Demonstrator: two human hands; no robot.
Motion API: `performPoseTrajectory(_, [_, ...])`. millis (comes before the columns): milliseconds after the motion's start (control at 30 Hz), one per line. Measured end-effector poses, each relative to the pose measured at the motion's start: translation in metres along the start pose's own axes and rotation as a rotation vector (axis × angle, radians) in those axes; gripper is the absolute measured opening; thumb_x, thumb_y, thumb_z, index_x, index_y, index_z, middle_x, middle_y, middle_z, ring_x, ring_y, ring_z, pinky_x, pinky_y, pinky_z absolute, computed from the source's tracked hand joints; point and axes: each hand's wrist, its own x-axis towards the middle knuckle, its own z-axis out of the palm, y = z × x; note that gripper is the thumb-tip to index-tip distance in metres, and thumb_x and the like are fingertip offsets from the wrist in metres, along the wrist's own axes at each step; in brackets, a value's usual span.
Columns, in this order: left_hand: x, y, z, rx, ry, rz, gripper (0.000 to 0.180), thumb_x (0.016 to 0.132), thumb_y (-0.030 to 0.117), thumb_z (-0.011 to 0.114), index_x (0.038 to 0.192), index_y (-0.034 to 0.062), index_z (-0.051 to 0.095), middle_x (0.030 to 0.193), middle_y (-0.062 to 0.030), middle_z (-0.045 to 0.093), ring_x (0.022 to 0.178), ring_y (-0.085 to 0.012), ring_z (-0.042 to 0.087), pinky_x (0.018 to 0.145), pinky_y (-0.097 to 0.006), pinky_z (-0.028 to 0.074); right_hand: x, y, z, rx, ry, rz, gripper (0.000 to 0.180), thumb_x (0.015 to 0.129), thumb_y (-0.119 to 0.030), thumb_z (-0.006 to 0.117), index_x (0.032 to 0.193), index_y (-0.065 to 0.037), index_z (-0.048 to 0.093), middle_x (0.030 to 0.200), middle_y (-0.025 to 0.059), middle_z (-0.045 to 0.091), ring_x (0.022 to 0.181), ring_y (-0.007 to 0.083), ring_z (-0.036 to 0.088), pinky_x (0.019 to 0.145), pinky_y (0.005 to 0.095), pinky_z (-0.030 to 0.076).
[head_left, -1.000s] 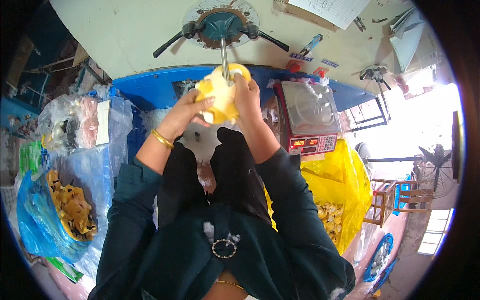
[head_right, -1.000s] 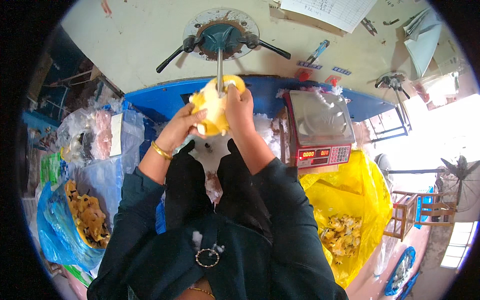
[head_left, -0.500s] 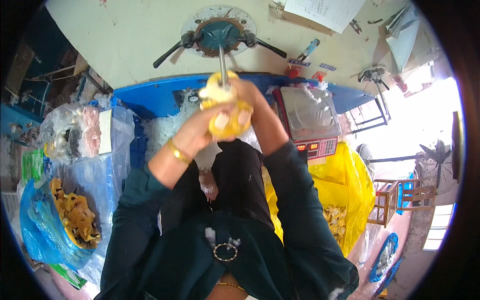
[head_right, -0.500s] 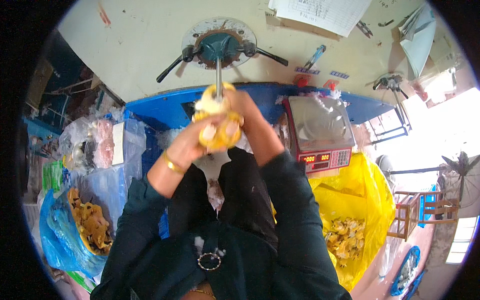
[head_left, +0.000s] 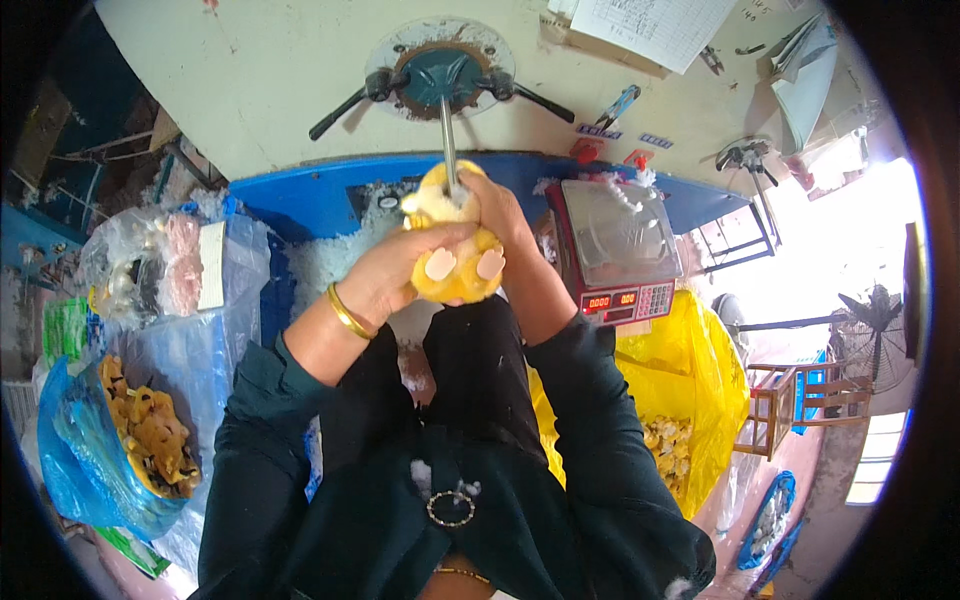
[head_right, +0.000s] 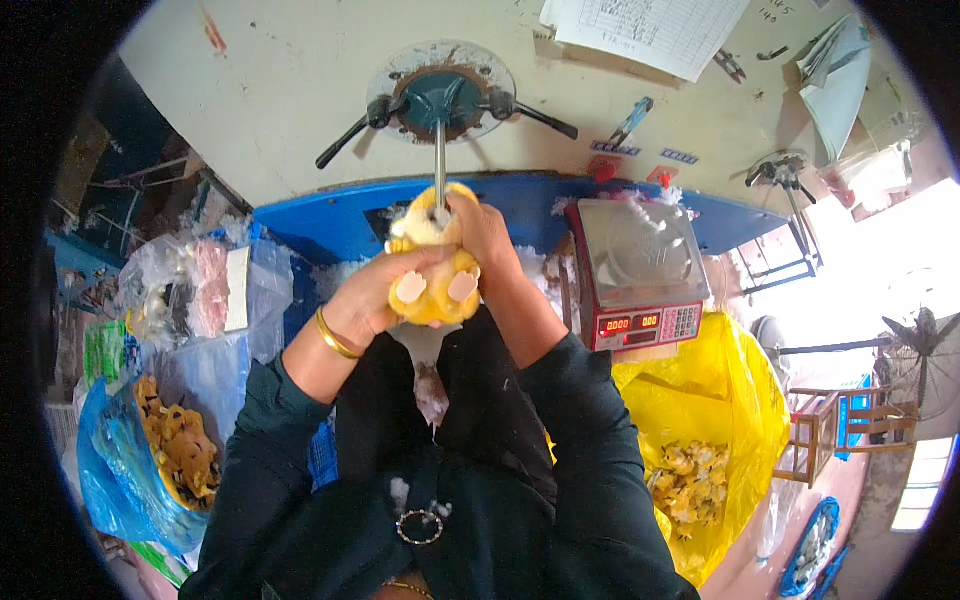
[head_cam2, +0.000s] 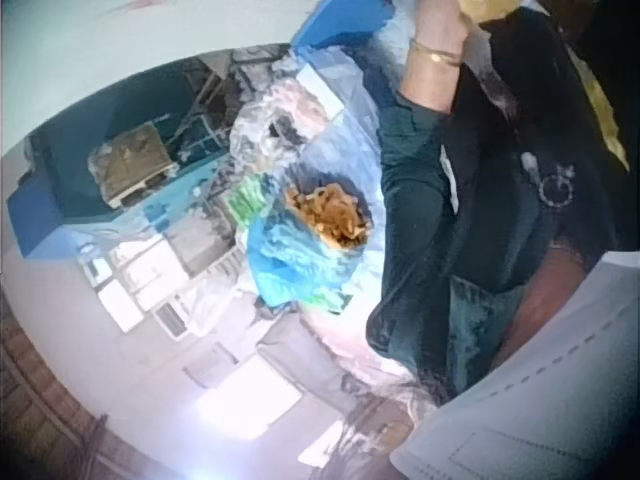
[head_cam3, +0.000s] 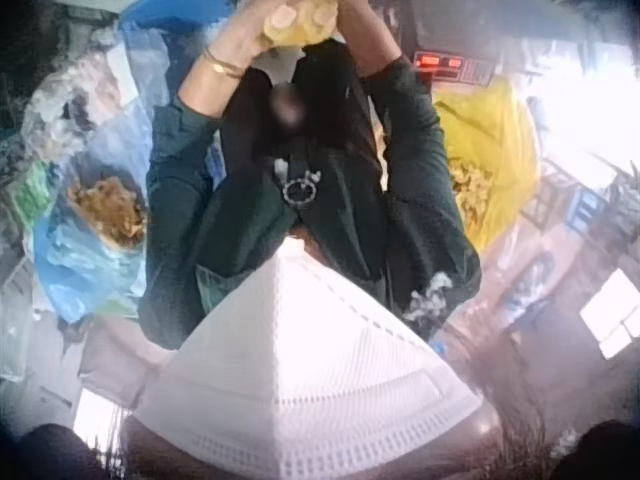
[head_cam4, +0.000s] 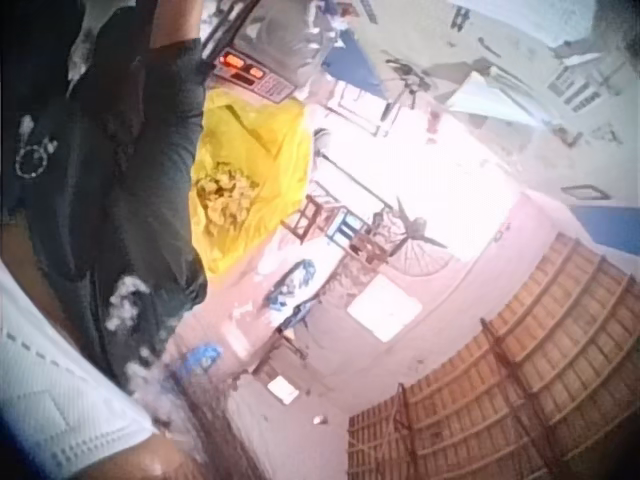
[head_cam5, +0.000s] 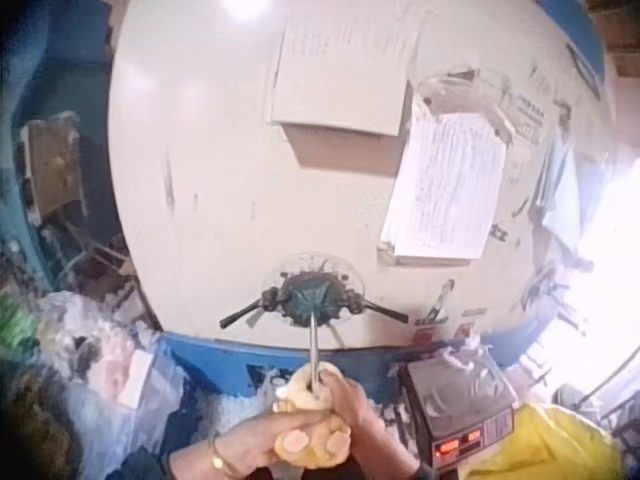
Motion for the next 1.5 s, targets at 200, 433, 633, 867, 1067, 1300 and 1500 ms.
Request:
performPoseTrajectory(200, [-0.009,0.009,0.004,0.127,0.061,-0.061,0.044,0.088,0.024,0.065,0.123,0.0022,0.049,0.109,-0.0123,0.065,0.091,-0.0244,0.068,0.064,-0.032,0.059,0.000,0.008,0.001,0.140,-0.037,0.030,0.038,0.095,-0.028,0.045,0.102,0.006,0.060,0.093,0.0156,0.067,0.080,0.0238,0.068,0.071,0.0327,0.056])
performPoseTrajectory(433, [-0.019,0.005,-0.004,0.184,-0.084,-0.074,0.047,0.087,0.030,0.066,0.123,0.0034,0.050,0.109,-0.0119,0.065,0.091,-0.0213,0.068,0.064,-0.030,0.059,-0.014,0.008,-0.001,0.088,-0.082,0.013,0.037,0.095,-0.027,0.045,0.105,0.007,0.058,0.095,0.0165,0.065,0.083,0.0233,0.068,0.070,0.0299,0.055])
performPoseTrajectory(633, [-0.037,-0.016,-0.019,0.249,-0.046,-0.002,0.050,0.091,0.032,0.062,0.128,0.0007,0.048,0.117,-0.0112,0.062,0.105,-0.0200,0.063,0.087,-0.032,0.054,-0.042,0.032,-0.020,-0.341,0.080,-0.262,0.029,0.095,-0.024,0.053,0.104,0.004,0.058,0.089,0.0103,0.064,0.082,0.0149,0.060,0.068,0.0280,0.049])
performPoseTrajectory(867, [-0.032,-0.044,-0.015,0.389,0.100,0.309,0.034,0.082,0.006,0.065,0.116,0.0032,0.058,0.105,-0.0049,0.064,0.094,-0.0131,0.061,0.081,-0.026,0.049,-0.061,0.066,-0.025,-0.473,-0.015,-0.397,0.028,0.092,-0.024,0.060,0.101,0.002,0.054,0.081,0.0142,0.062,0.072,0.0199,0.060,0.065,0.0339,0.047])
performPoseTrajectory(1067, [-0.002,-0.055,-0.022,1.559,0.481,0.646,0.030,0.076,0.020,0.064,0.103,0.0071,0.061,0.088,-0.0190,0.064,0.090,-0.0390,0.059,0.072,-0.046,0.048,-0.087,0.056,-0.021,-0.939,0.073,-0.587,0.050,0.084,-0.029,0.066,0.119,0.002,0.048,0.098,0.0253,0.060,0.097,0.0436,0.057,0.082,0.0434,0.048])
performPoseTrajectory(1300, [-0.023,-0.068,0.012,1.399,0.265,0.611,0.045,0.076,0.013,0.069,0.117,0.0033,0.053,0.108,-0.0198,0.061,0.094,-0.0321,0.062,0.080,-0.038,0.051,-0.068,0.064,-0.089,-0.974,0.237,-0.321,0.031,0.077,-0.019,0.065,0.100,-0.002,0.056,0.098,0.0213,0.062,0.097,0.0379,0.060,0.080,0.0424,0.048])
performPoseTrajectory(1500, [-0.029,-0.064,0.001,1.079,0.134,0.486,0.039,0.082,0.017,0.072,0.114,0.0020,0.056,0.103,-0.0121,0.065,0.088,-0.0183,0.065,0.076,-0.029,0.052,0.003,0.057,-0.350,-0.717,1.036,0.179,0.042,0.080,-0.029,0.060,0.103,0.006,0.065,0.105,0.0224,0.067,0.101,0.0330,0.065,0.083,0.0375,0.052])
